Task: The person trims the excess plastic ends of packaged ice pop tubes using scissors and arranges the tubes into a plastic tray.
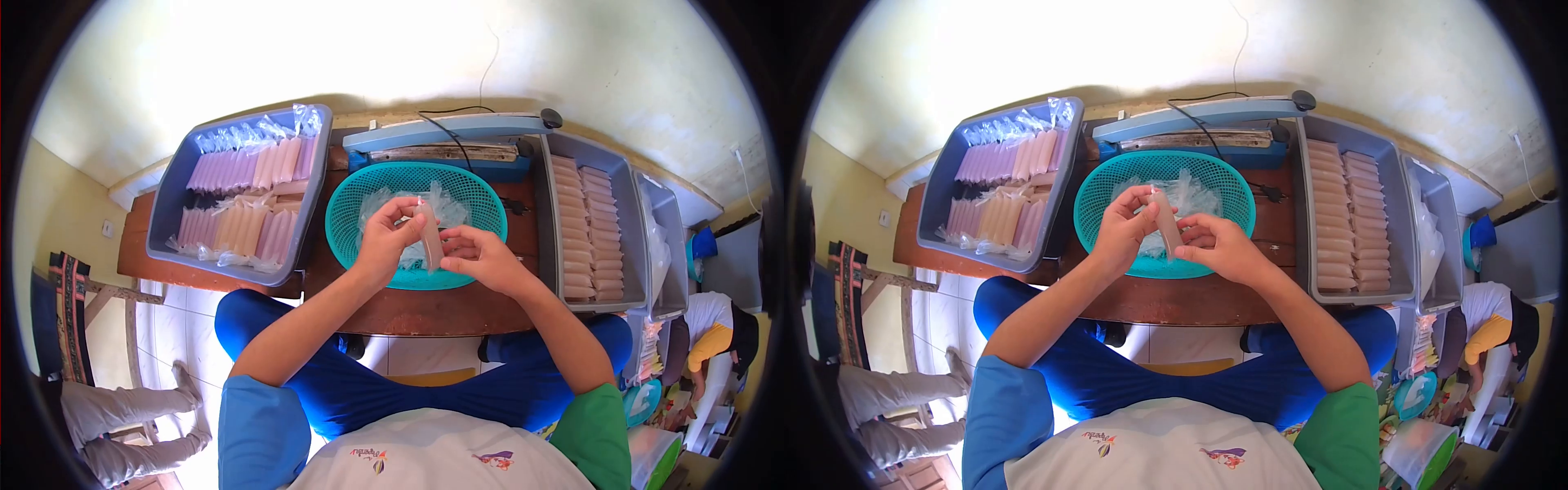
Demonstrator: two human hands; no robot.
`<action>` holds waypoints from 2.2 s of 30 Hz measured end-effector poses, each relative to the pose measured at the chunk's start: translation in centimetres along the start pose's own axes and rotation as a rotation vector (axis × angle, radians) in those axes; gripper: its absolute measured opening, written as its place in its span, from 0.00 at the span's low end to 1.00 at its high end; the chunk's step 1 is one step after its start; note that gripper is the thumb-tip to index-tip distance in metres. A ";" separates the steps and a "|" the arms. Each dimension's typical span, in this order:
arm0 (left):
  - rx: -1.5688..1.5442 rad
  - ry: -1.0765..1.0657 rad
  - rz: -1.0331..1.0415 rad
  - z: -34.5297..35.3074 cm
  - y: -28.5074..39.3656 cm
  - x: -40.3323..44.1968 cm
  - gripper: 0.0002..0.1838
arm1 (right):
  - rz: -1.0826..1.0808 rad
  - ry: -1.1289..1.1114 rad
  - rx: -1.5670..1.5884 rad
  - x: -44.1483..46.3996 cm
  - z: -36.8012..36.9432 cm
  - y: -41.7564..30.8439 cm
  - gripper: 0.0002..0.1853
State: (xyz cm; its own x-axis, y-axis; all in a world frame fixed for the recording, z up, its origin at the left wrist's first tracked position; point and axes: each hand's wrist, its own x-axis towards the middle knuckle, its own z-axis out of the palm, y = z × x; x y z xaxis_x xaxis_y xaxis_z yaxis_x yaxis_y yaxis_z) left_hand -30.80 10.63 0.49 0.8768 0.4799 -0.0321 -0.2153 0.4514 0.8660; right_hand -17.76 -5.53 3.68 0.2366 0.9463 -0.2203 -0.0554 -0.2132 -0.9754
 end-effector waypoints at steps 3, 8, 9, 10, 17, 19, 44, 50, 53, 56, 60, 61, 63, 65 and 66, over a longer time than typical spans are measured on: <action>0.050 0.036 -0.033 1.4 -0.6 0.0 0.13 | 0.019 0.001 -0.031 -1.2 -1.2 -0.3 0.23; 0.088 0.008 -0.049 4.2 -1.1 0.7 0.14 | 0.008 0.114 0.024 -3.5 -4.2 -0.7 0.19; 0.118 0.006 -0.060 4.7 -1.2 1.0 0.14 | 0.006 0.137 0.075 -4.0 -5.0 -0.7 0.18; 0.123 -0.006 -0.064 5.3 -1.3 1.2 0.14 | 0.002 0.149 0.079 -4.4 -6.0 -0.6 0.18; 0.357 -0.145 -0.100 9.7 -3.9 4.1 0.14 | 0.007 0.260 -0.111 -6.9 -13.2 -1.5 0.16; 0.422 -0.177 -0.084 11.3 -4.1 5.3 0.15 | -0.004 0.332 -0.105 -7.9 -14.2 -2.9 0.16; 0.330 -0.579 -0.191 26.6 -10.9 13.0 0.16 | 0.109 0.502 0.052 -16.8 -23.2 -3.0 0.10; 0.264 -0.394 -0.349 29.4 -13.9 12.8 0.19 | 0.239 0.626 -0.129 -17.7 -24.2 -1.2 0.19; 0.262 -0.577 -0.544 30.5 -15.6 13.3 0.24 | 0.233 0.756 -0.117 -18.0 -24.0 -1.2 0.25; 0.259 -0.685 -0.541 31.5 -16.3 13.4 0.27 | 0.274 0.765 -0.266 -19.1 -26.9 1.6 0.27; 0.386 -0.768 -0.516 32.4 -16.8 13.0 0.32 | 0.315 0.898 -0.093 -20.1 -27.2 1.1 0.26; 0.462 -0.816 -0.478 32.7 -17.2 13.0 0.34 | 0.347 0.864 -0.124 -20.3 -27.4 1.3 0.25; 0.538 -0.865 -0.444 32.9 -18.5 13.3 0.37 | 0.382 0.831 -0.149 -20.6 -27.6 1.6 0.25; 0.615 -0.854 -0.398 32.9 -20.1 13.8 0.37 | 0.374 0.790 -0.217 -20.8 -27.6 1.6 0.22; 0.618 -0.853 -0.403 32.9 -20.3 14.0 0.37 | 0.375 0.789 -0.212 -21.0 -27.7 1.7 0.22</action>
State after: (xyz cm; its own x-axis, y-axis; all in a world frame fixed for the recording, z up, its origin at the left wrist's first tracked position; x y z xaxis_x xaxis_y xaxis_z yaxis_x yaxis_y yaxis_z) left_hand 0.02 -16.53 -1.10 0.8923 -0.3949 -0.2188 0.1921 -0.1064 0.9756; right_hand 4.09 -32.49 6.59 0.8407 0.3803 -0.3855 -0.1014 -0.5887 -0.8020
